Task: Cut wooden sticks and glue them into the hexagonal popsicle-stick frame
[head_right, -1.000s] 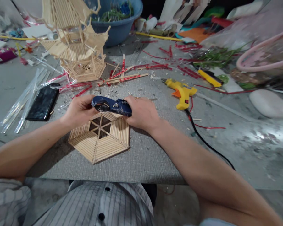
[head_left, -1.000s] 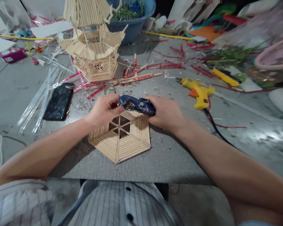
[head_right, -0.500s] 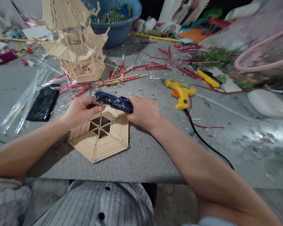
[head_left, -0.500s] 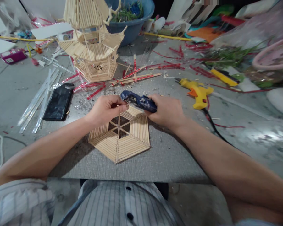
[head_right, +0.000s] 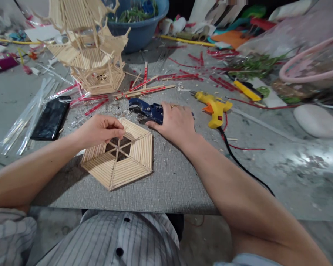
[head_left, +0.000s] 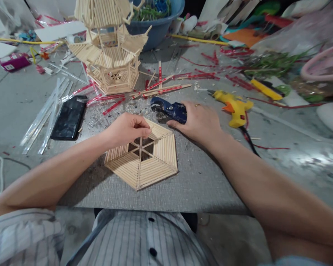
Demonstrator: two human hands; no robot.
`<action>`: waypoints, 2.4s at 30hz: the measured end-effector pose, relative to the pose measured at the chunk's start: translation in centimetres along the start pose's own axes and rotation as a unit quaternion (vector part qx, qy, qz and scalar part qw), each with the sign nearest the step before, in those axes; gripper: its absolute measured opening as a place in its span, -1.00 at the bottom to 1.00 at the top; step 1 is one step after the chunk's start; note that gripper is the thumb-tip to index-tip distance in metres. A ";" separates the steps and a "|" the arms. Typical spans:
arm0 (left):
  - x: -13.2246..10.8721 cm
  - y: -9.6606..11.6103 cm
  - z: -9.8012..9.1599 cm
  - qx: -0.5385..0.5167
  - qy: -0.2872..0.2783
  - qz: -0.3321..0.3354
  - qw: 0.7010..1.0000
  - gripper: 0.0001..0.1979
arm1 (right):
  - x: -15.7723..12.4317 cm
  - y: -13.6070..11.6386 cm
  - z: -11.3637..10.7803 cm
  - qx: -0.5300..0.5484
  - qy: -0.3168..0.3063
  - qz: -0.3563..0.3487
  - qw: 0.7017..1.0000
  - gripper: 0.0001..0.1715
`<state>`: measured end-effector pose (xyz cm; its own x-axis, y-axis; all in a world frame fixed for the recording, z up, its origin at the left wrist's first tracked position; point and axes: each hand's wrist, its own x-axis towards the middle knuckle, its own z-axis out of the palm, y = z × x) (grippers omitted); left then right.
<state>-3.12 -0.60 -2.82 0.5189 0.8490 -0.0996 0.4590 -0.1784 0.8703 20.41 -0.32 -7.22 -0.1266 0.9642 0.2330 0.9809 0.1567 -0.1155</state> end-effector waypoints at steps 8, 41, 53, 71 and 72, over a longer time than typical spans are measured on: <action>0.1 -0.5 0.1 0.052 0.091 0.033 0.994 -0.91 | -0.2 -0.4 -0.9 0.016 -0.002 -0.016 1.000 -0.20; 0.0 -0.8 0.0 0.149 0.158 0.123 0.968 -0.79 | -1.4 -2.0 -1.6 0.047 -0.010 -0.118 0.992 -0.44; 0.1 -1.1 -0.1 0.135 0.132 0.121 0.974 -0.84 | -1.4 -1.8 -1.6 0.061 -0.017 -0.130 0.990 -0.43; -0.1 -1.1 0.1 0.139 0.133 0.134 0.972 -0.87 | -1.5 -1.7 -1.6 0.044 -0.008 -0.116 0.992 -0.56; -0.1 -1.1 0.1 0.139 0.132 0.131 0.973 -0.87 | -1.5 -1.7 -1.6 0.042 -0.013 -0.110 0.993 -0.57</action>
<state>-3.56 -0.56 -3.79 0.4570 0.8483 0.2675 0.5320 -0.5017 0.6821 19.13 -2.36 -5.78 -0.3416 0.9097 0.2360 0.9133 0.3806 -0.1453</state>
